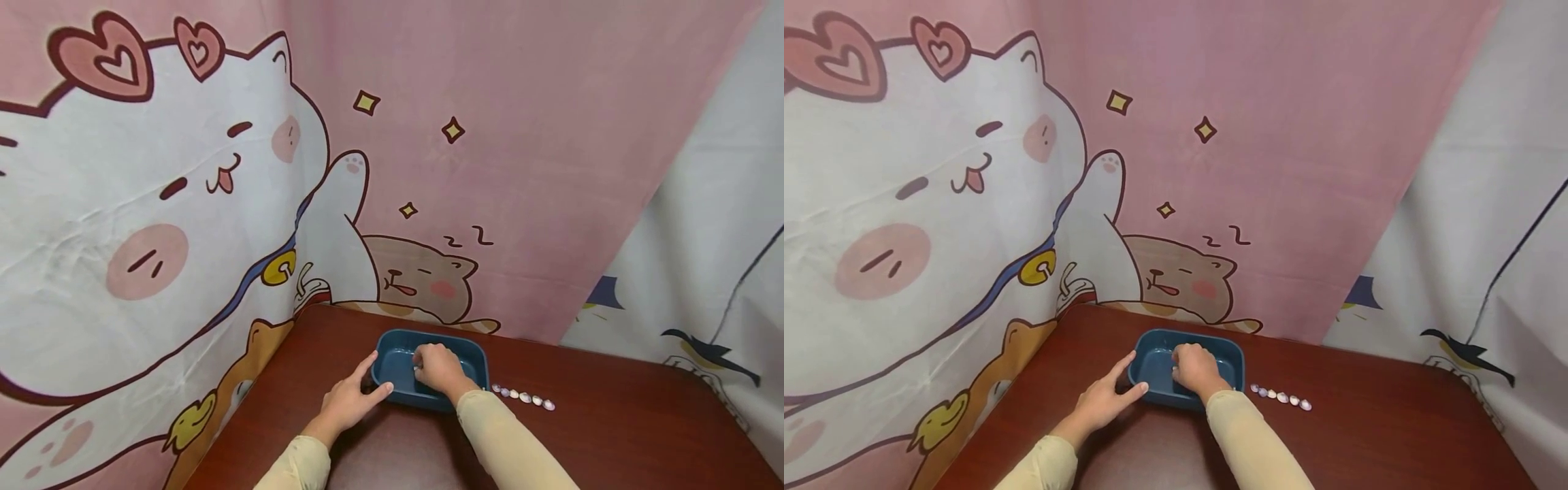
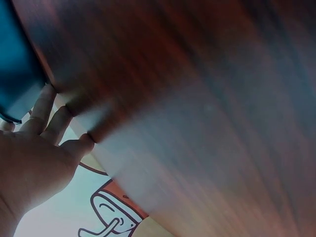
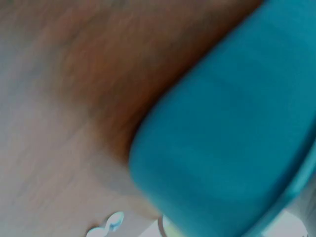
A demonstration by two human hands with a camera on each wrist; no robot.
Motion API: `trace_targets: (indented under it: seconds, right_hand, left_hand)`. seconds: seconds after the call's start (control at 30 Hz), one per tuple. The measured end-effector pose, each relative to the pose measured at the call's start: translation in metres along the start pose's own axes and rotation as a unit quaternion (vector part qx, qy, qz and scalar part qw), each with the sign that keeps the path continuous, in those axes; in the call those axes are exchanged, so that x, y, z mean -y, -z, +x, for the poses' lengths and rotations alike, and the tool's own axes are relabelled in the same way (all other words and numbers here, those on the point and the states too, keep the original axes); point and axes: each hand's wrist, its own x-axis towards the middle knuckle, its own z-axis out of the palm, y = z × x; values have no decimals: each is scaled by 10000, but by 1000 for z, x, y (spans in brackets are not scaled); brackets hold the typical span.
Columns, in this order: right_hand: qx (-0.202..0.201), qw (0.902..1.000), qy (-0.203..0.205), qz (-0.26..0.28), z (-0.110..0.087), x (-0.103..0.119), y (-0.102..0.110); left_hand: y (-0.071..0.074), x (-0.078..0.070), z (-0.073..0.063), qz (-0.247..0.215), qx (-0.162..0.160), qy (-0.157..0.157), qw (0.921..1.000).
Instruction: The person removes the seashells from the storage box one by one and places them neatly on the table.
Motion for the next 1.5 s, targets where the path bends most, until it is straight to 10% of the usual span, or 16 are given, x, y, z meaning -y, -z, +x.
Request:
trace_targets:
  seconds: [0.4, 0.73, 0.97, 1.5]
  right_hand:
    - [-310, 9956, 187, 867, -30, -47, 68]
    - [-505, 9980, -345, 184, -102, -179, 132]
    - [8, 9962, -854, 147, -143, -239, 119]
    - [198, 9919, -813, 952, -143, -245, 92]
  left_hand:
    - [-4, 3, 1, 19, -123, 53, 9999]
    - [-4, 2, 2, 70, -121, 29, 9999]
    - [-5, 3, 2, 96, -120, 3, 9999]
    - [-3, 1, 1, 65, -56, -13, 10000]
